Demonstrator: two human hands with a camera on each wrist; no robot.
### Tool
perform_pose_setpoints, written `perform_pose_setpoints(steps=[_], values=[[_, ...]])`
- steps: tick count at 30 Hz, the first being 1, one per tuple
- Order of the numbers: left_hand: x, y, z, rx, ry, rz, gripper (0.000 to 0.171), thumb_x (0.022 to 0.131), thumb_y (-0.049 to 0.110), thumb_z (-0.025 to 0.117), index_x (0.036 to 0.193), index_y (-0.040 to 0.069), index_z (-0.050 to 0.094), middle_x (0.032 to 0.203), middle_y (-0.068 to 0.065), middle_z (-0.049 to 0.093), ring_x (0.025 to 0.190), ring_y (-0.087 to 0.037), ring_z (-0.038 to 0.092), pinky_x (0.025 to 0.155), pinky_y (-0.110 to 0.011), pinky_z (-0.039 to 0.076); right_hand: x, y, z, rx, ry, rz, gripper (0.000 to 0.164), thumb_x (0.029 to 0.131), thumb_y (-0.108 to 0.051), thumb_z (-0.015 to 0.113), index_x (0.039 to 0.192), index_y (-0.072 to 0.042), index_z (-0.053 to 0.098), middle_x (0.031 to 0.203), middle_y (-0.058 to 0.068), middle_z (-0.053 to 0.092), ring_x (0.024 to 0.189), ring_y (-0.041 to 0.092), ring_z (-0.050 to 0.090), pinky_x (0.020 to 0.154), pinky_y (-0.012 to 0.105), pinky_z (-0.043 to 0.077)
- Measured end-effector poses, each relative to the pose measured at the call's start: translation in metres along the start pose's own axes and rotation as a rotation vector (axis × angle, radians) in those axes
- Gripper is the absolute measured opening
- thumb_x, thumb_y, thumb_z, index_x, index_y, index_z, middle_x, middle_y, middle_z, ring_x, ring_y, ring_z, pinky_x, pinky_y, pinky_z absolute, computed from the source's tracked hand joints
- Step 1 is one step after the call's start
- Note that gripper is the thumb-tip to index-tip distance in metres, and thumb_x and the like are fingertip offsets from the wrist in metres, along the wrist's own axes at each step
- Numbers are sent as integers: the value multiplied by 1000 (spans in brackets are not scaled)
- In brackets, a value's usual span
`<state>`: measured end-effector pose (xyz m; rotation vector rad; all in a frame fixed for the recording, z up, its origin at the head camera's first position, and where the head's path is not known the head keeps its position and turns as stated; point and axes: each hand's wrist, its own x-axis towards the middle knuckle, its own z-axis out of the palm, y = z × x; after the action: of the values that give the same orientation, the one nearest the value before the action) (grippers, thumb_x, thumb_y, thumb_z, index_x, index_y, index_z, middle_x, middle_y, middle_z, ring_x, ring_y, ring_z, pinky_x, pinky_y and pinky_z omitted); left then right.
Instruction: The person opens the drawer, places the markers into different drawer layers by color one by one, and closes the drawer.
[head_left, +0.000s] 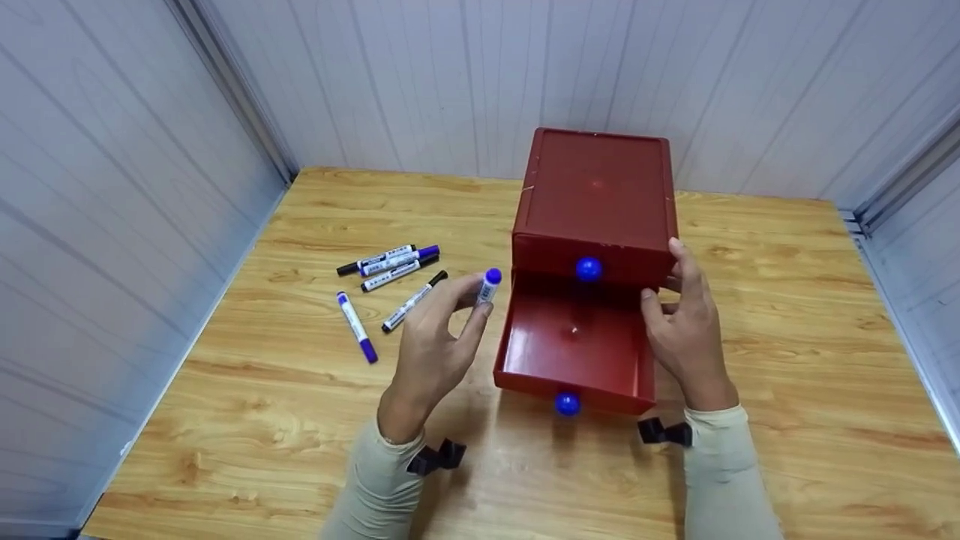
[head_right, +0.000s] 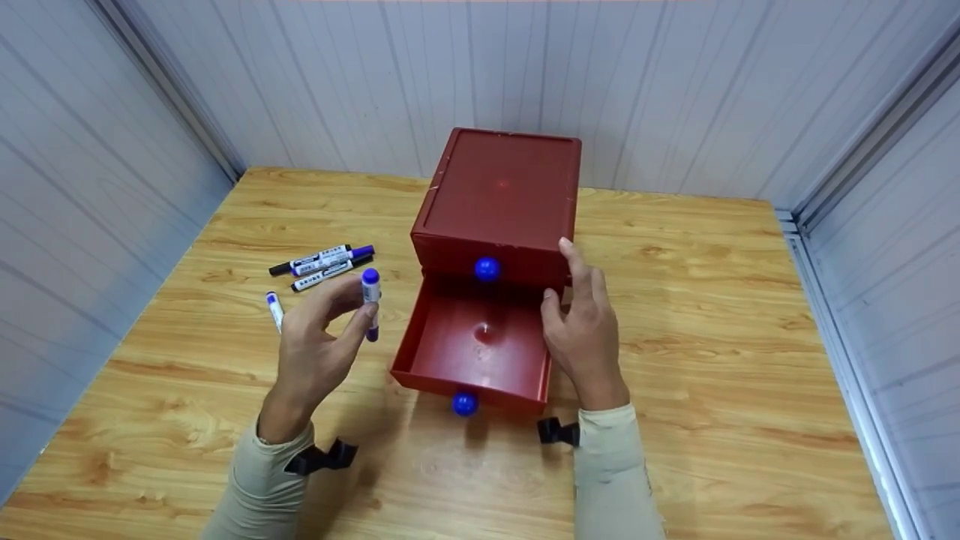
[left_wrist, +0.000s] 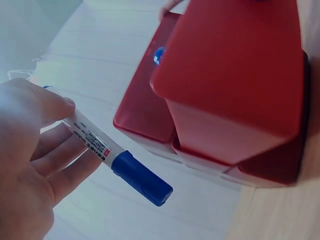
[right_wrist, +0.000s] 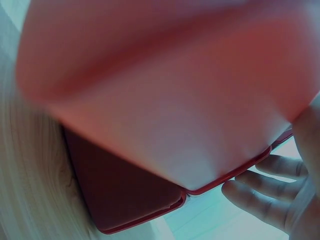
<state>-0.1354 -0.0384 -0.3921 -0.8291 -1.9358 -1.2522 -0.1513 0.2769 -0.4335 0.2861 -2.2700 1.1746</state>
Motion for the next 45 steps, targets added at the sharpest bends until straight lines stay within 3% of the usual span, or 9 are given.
perform_pose_setpoints(steps=[6, 14, 28, 36, 45], values=[[4, 8, 4, -64, 8, 9, 27, 91, -4, 68, 118, -4, 65, 109, -12, 69, 100, -24, 69, 89, -33, 54, 0, 0, -1, 2, 7, -16, 70, 94, 2, 60, 155, -22, 34, 129, 17, 55, 106, 31, 62, 75, 11, 49], [0, 14, 15, -138, -50, 1, 27, 93, -4, 66, 119, -1, 65, 114, -8, 69, 105, -19, 68, 91, -33, 54, -1, 1, 0, 6, 6, -9, 70, 93, 2, 59, 154, -21, 34, 126, 17, 56, 103, 30, 63, 74, 12, 49], [2, 26, 17, -135, -67, 149, 32, 87, -9, 70, 118, -3, 65, 112, -11, 70, 101, -21, 68, 89, -34, 54, -1, 0, 0, 0, 8, -6, 71, 94, 2, 60, 155, -22, 34, 126, 17, 56, 104, 29, 62, 75, 9, 48], [-6, 22, 27, -136, -210, 168, 34, 88, -6, 72, 121, -3, 66, 111, -11, 71, 99, -18, 69, 88, -28, 54, -1, 1, 0, -5, 13, -9, 70, 94, 2, 59, 155, -22, 34, 126, 20, 56, 105, 30, 63, 75, 10, 48], [-17, 16, 35, -54, -442, 73, 30, 96, 10, 67, 126, 7, 68, 112, -4, 71, 96, -10, 67, 86, -21, 52, -2, 1, 0, 6, 5, -8, 71, 94, 2, 59, 155, -22, 32, 127, 18, 57, 104, 30, 63, 75, 10, 48]])
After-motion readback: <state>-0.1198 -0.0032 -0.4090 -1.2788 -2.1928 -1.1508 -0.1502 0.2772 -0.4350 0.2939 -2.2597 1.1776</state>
